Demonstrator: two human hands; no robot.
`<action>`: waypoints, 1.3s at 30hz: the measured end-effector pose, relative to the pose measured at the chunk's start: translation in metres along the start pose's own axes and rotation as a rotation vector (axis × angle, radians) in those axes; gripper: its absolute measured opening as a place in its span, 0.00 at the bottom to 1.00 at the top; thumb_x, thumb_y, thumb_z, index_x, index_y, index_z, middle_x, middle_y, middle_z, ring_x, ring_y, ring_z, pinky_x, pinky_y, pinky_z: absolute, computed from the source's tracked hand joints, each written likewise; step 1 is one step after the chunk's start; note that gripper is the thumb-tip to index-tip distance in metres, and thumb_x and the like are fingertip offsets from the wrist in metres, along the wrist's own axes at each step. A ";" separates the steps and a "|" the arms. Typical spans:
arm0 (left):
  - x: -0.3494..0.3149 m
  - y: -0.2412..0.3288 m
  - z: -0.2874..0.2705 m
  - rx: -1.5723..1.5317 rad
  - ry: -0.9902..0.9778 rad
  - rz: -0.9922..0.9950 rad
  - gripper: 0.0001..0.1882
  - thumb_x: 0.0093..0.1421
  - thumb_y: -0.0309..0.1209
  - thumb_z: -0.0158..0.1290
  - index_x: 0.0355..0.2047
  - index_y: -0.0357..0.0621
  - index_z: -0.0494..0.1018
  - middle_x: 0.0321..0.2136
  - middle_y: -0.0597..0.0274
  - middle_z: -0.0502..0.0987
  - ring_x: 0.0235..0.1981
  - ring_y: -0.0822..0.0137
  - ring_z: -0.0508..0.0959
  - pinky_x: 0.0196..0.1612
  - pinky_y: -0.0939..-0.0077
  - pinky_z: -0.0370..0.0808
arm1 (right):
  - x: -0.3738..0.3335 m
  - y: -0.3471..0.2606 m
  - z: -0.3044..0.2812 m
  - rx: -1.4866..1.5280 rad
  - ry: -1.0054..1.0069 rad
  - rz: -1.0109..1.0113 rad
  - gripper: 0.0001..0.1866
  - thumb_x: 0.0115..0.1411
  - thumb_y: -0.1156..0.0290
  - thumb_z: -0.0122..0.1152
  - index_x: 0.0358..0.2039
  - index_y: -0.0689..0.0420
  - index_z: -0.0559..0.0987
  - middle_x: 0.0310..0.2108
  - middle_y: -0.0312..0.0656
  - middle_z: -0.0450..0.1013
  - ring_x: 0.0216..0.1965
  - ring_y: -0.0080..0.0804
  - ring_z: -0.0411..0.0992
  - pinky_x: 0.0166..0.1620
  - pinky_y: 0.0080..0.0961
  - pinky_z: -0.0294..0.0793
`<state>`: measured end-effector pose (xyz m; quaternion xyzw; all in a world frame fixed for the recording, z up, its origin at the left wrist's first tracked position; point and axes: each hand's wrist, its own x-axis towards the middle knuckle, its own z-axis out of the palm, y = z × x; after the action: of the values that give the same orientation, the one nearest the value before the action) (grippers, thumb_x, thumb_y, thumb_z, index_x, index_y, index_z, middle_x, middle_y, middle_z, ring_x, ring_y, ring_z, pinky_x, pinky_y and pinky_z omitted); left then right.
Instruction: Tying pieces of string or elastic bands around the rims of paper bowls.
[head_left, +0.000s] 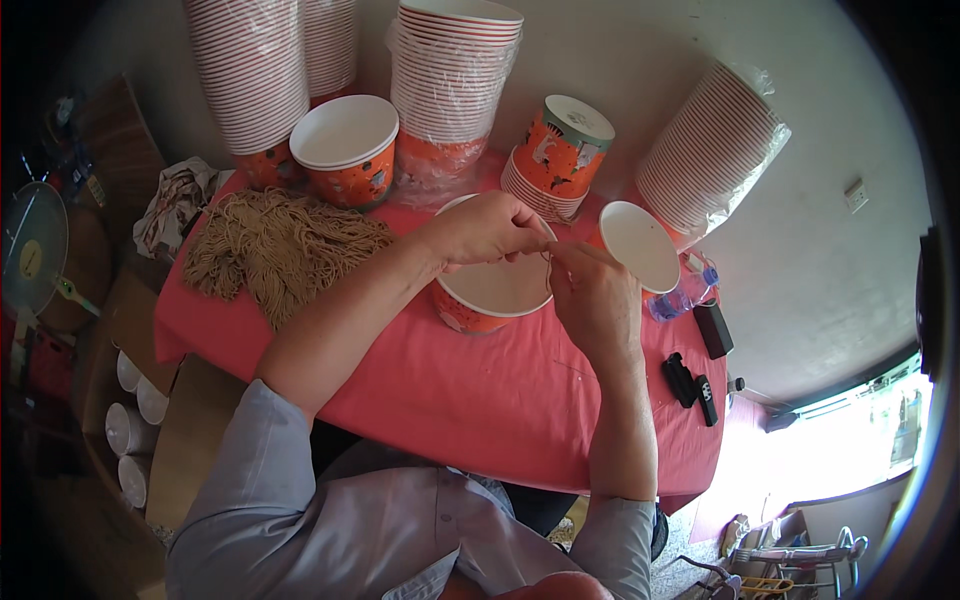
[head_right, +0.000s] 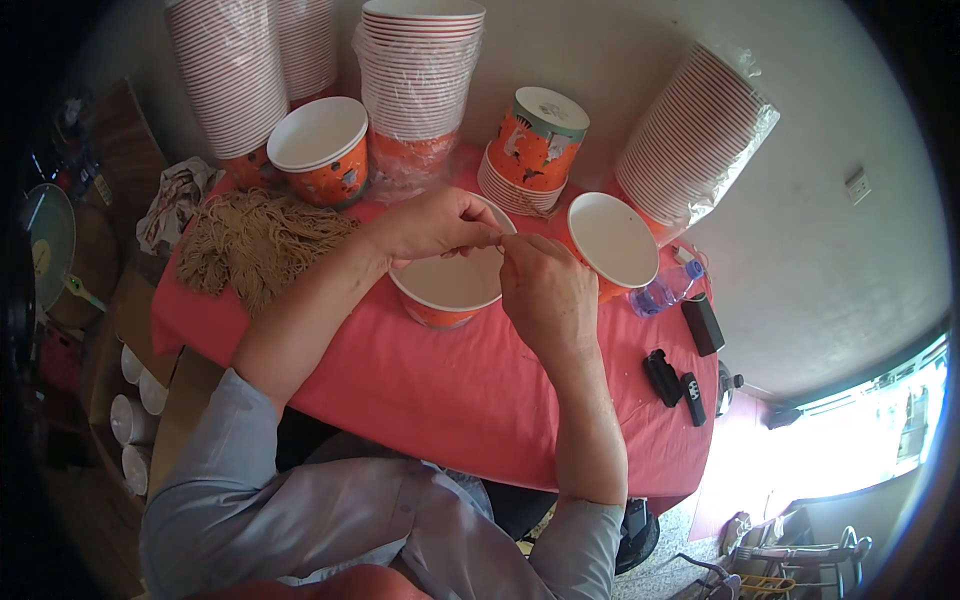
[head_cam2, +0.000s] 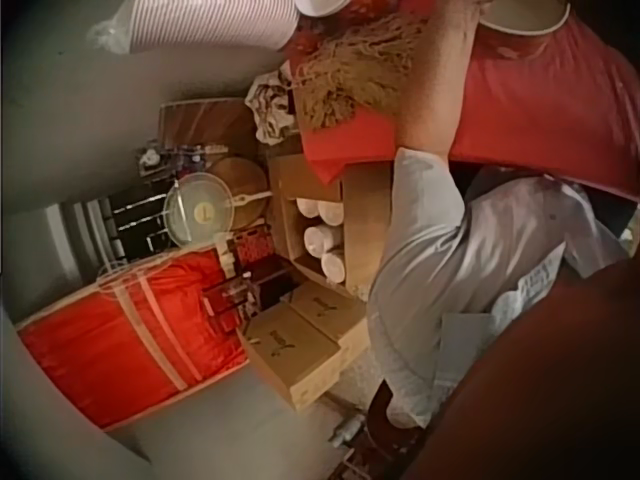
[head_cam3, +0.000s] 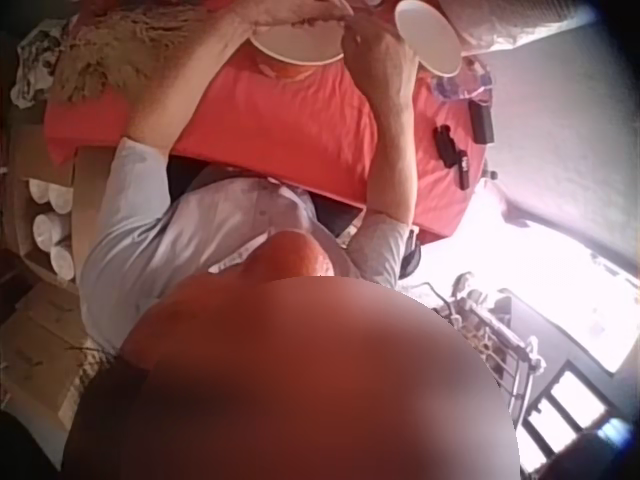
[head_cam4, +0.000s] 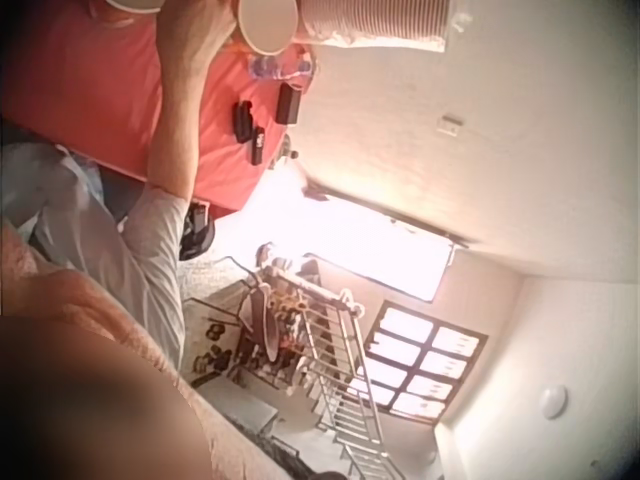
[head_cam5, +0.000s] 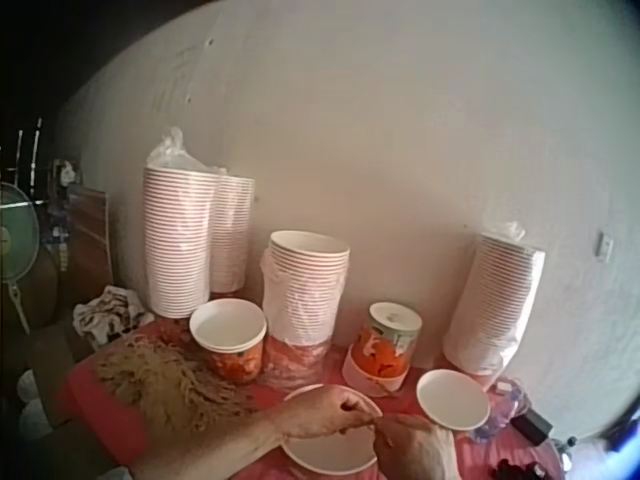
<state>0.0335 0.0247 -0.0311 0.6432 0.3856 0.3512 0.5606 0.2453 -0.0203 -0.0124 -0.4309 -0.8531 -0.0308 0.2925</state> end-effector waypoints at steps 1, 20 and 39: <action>0.000 0.000 0.000 0.021 0.004 0.005 0.14 0.67 0.39 0.64 0.42 0.40 0.86 0.28 0.71 0.78 0.28 0.79 0.74 0.33 0.81 0.73 | 0.000 -0.001 0.000 0.019 -0.008 0.014 0.10 0.62 0.73 0.64 0.43 0.55 0.86 0.40 0.40 0.84 0.41 0.42 0.83 0.42 0.41 0.82; 0.002 0.003 0.002 0.020 0.031 0.014 0.10 0.67 0.34 0.62 0.40 0.39 0.84 0.31 0.69 0.82 0.31 0.79 0.77 0.37 0.79 0.75 | 0.007 0.017 -0.003 0.271 -0.030 0.248 0.11 0.60 0.63 0.72 0.37 0.57 0.89 0.30 0.44 0.84 0.32 0.42 0.84 0.38 0.38 0.82; 0.002 -0.010 0.006 0.137 0.131 0.061 0.10 0.65 0.31 0.61 0.41 0.37 0.82 0.34 0.69 0.83 0.35 0.79 0.79 0.41 0.78 0.76 | 0.014 0.034 0.001 0.503 -0.049 0.265 0.09 0.59 0.69 0.68 0.35 0.63 0.85 0.26 0.40 0.82 0.28 0.25 0.79 0.35 0.28 0.78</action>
<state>0.0393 0.0248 -0.0419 0.6672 0.4248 0.3820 0.4779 0.2645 0.0115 -0.0131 -0.4532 -0.7769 0.2308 0.3712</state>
